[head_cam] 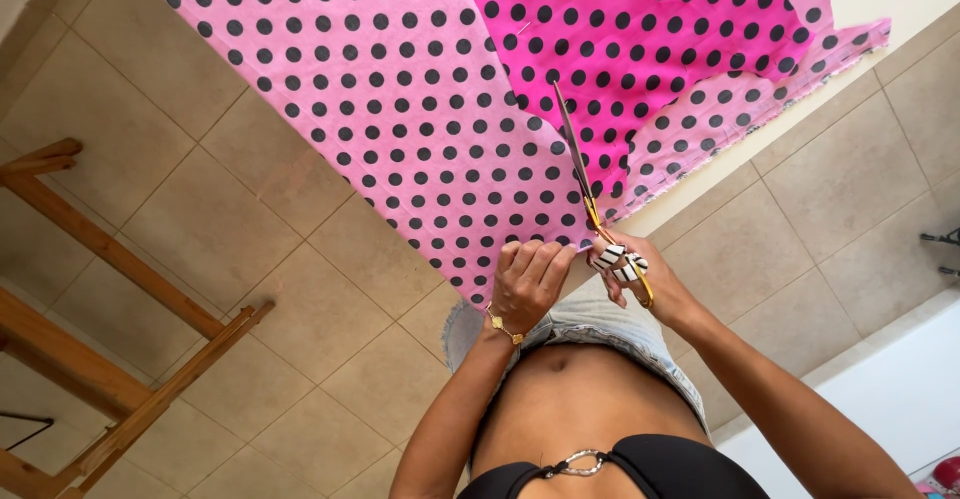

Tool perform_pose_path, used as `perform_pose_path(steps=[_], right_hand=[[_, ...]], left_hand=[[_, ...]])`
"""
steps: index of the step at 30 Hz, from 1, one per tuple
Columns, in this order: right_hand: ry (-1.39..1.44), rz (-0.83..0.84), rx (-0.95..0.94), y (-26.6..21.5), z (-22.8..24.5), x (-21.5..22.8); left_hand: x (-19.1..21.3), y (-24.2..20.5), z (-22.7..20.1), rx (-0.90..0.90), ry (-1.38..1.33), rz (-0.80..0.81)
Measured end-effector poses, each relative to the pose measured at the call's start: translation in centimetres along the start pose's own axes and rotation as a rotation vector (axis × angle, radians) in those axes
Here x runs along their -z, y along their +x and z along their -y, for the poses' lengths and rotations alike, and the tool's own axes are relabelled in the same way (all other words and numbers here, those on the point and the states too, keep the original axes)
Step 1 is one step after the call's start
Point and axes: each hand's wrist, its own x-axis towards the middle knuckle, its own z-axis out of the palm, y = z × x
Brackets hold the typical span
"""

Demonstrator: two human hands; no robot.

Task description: The person cuts patterned pink and black fabric with shears, following the edges of pinned-together sections.

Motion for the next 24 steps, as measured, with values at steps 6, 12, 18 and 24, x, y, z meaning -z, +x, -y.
perform_pose_path(steps=[6, 12, 18, 24], right_hand=[[-0.063, 0.026, 0.083, -0.2, 1.9, -0.5], [-0.076, 0.019, 0.05, -0.3, 3.1, -0.6], [-0.03, 0.086, -0.067, 0.3, 3.8, 1.2], [-0.105, 0.115, -0.044, 1.8, 2.8, 3.2]], left_hand=[[0.0, 0.2, 0.0, 0.001, -0.013, -0.01], [0.2, 0.3, 0.0, -0.001, 0.004, -0.01], [0.2, 0.3, -0.1, -0.001, -0.004, -0.014], [0.3, 0.5, -0.1, -0.003, 0.006, -0.025]])
